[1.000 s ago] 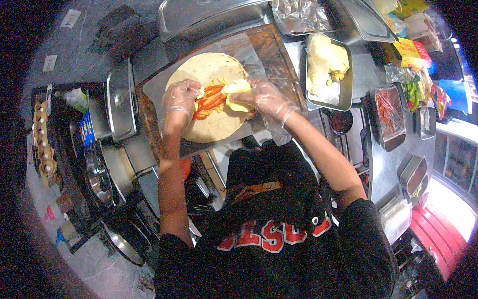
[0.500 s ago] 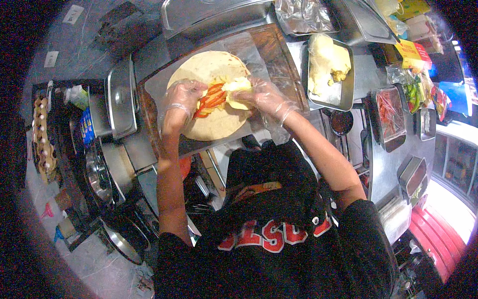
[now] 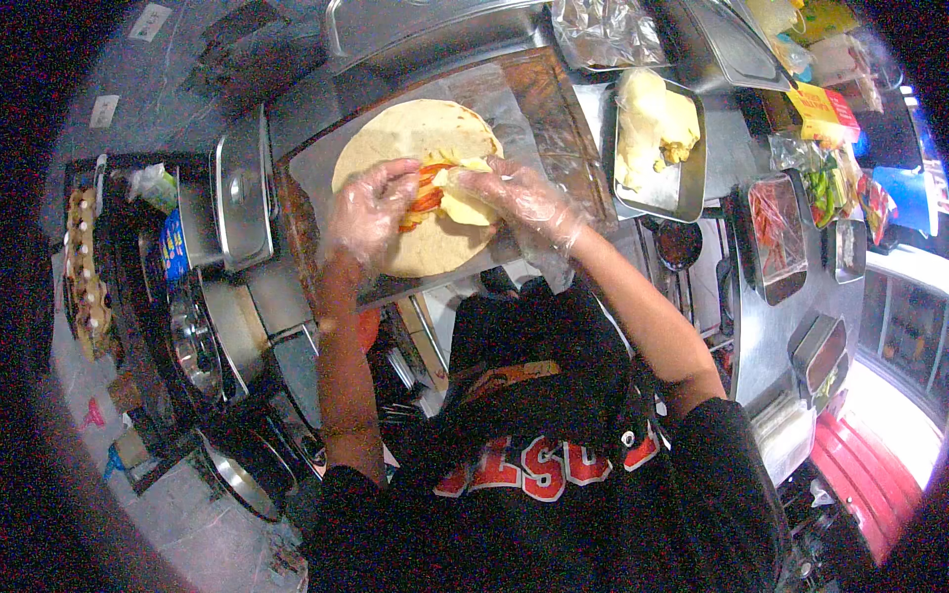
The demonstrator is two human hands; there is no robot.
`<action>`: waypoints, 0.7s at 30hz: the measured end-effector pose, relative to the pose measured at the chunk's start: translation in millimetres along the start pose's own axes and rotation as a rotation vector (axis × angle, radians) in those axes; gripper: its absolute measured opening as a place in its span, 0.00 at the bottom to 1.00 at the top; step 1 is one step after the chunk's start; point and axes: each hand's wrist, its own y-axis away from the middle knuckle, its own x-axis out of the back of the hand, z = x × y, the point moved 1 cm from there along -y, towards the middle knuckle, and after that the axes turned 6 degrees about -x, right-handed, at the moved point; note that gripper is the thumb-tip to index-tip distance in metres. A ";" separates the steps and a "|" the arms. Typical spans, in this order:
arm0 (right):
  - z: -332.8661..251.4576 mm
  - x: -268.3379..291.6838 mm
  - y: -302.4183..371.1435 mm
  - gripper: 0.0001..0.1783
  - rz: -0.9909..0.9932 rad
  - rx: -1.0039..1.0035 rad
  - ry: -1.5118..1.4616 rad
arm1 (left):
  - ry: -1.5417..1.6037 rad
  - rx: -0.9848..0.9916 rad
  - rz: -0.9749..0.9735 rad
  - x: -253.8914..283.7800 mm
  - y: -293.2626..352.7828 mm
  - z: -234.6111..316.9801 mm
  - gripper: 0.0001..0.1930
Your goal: The person assembles a wrap by layering scrambled eggs, sliced tomatoes, shredded lettuce, and imitation crab onto a tortilla. They then move to the sink to rinse rice in a strainer under running water.
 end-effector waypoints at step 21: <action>9.9 -22.4 2.7 0.26 -0.069 0.033 0.247 | 0.461 0.141 0.184 -35.6 50.0 -44.4 0.13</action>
